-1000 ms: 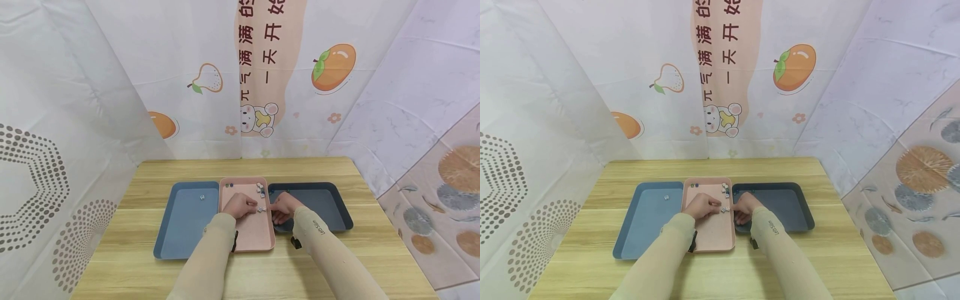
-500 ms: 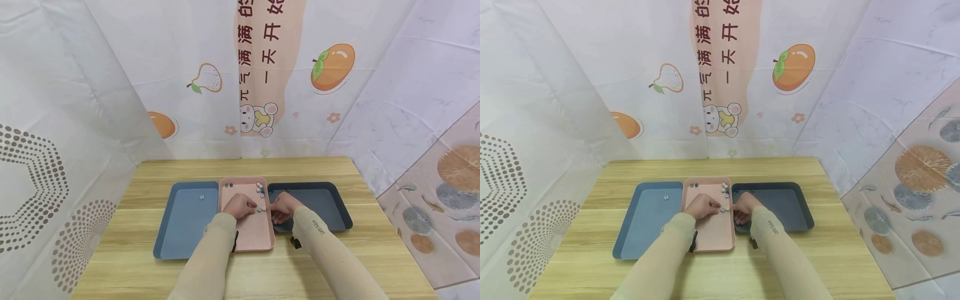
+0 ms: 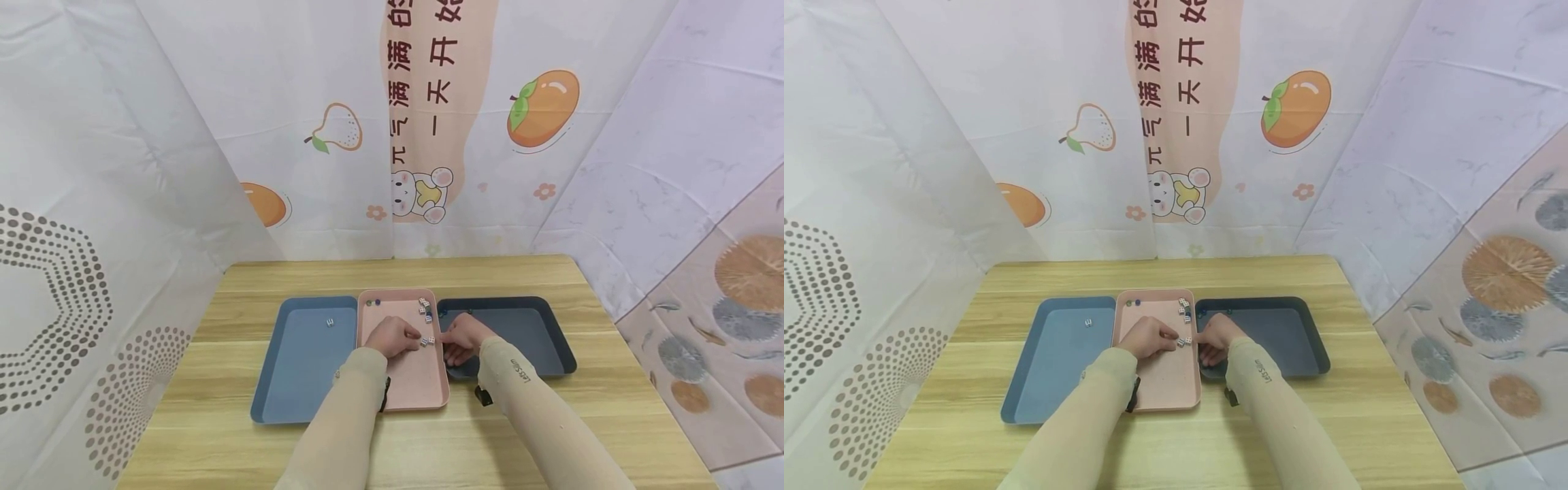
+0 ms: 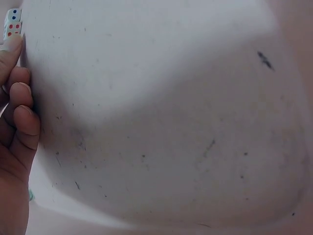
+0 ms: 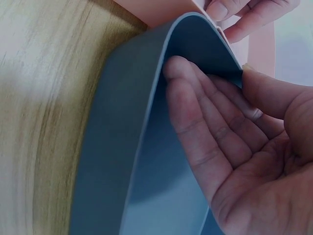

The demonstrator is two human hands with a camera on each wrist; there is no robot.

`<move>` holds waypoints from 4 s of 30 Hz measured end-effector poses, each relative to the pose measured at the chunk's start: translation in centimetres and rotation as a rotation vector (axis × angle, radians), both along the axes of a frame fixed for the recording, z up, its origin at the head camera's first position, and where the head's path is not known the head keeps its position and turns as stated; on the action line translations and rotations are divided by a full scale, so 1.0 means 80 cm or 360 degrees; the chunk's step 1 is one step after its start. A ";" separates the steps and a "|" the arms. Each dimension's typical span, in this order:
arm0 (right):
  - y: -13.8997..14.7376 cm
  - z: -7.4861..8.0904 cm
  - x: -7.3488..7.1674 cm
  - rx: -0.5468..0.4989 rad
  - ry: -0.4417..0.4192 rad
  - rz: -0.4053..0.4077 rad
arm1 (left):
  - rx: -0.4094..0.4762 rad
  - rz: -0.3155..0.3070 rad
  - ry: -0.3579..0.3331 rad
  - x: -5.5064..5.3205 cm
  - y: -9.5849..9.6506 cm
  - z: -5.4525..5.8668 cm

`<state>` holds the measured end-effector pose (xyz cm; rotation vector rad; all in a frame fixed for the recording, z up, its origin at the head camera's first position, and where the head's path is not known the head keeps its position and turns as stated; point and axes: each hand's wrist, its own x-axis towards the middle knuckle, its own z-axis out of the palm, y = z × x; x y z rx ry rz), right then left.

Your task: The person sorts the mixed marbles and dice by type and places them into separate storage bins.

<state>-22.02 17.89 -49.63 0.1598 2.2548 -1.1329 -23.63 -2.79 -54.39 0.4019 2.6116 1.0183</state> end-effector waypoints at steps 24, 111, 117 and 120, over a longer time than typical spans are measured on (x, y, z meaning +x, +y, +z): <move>0.000 0.000 0.001 0.0002 0.0003 -0.0018 | -0.0052 -0.0028 0.0041 0.003 0.014 0.005; 0.001 0.002 0.008 -0.0052 0.0008 -0.0056 | 0.0319 0.0817 0.0128 0.005 -0.181 0.022; 0.000 0.004 0.007 -0.0059 -0.0014 -0.0069 | 0.0314 0.0855 0.0085 0.007 -0.183 0.017; 0.000 0.004 0.006 -0.0058 -0.0018 -0.0073 | 0.0310 0.0860 0.0075 0.008 -0.183 0.016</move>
